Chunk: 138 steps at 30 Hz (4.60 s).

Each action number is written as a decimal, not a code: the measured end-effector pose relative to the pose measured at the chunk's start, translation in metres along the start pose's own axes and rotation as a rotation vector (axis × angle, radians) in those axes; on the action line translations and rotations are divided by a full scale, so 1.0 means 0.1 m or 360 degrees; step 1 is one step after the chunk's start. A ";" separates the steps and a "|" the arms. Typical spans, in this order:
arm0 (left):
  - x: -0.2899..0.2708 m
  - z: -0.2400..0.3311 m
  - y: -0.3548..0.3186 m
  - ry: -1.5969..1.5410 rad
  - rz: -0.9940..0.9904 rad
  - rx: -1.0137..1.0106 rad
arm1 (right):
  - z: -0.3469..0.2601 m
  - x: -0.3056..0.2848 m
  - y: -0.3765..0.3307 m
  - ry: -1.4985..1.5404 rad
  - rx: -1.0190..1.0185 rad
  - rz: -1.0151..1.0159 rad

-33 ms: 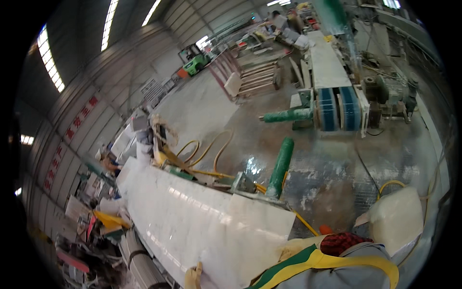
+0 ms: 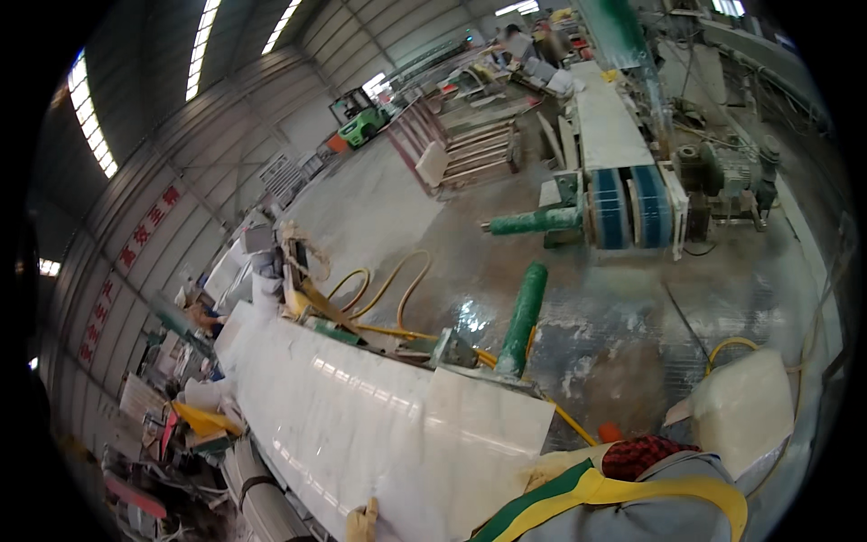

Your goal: The person repeatedly picks up large white rectangular slabs from a conveyor belt and places them onto a stack. The person handles the slabs one at a time, moving them from the machine to a growing pile.

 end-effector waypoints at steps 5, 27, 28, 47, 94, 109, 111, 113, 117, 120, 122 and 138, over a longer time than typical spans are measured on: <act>-0.41 0.26 -0.43 -0.0298 0.0028 0.0081 | -0.23 0.02 -0.58 -0.0680 -0.0320 -0.0496; -0.88 4.30 -0.91 -0.1208 0.0326 0.0601 | -4.56 -1.17 -1.52 -0.0449 -0.1017 0.1339; -0.77 4.68 -0.92 -0.1220 0.0266 0.0640 | -4.76 -1.43 -1.60 -0.0474 -0.1043 0.1414; 1.71 7.96 -1.66 -0.0564 -0.0799 0.0581 | -5.70 -5.05 -3.47 -0.0484 -0.0535 0.2176; 1.64 9.17 -1.71 -0.0379 -0.0889 0.0900 | -4.53 -3.76 -3.47 -0.1361 -0.0966 0.2047; 1.63 9.46 -1.74 -0.0443 -0.0987 0.0838 | -4.96 -3.69 -3.53 -0.1738 -0.0701 0.2090; 1.74 9.50 -1.69 -0.0447 -0.0954 0.0850 | -5.28 -3.43 -3.47 -0.1293 -0.0639 0.2208; 1.92 9.54 -1.64 -0.0478 -0.0931 0.0871 | -5.00 -3.70 -3.60 -0.2037 -0.0693 0.2150; 2.02 9.51 -1.51 -0.0391 -0.0966 0.0741 | -4.62 -3.87 -3.71 -0.2135 -0.0323 0.1971; 1.70 9.34 -1.63 -0.0262 -0.1157 0.0775 | -4.40 -3.53 -3.85 -0.1023 -0.0386 0.2109; 1.97 8.97 -1.30 -0.0430 -0.1491 0.0839 | -4.20 -3.36 -3.77 -0.0193 -0.0385 0.2312; 1.69 8.46 -1.81 -0.0396 -0.1222 0.0542 | -4.14 -3.43 -3.69 -0.0828 -0.0506 0.2451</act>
Point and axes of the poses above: each hand's wrist, its own y-axis towards the middle knuckle, its own x-axis out of the palm, z = x × y, the point moved 3 cm from there along y, towards the middle knuckle, and after that the axes turned 14 degrees about -x, right-handed, at the moved point
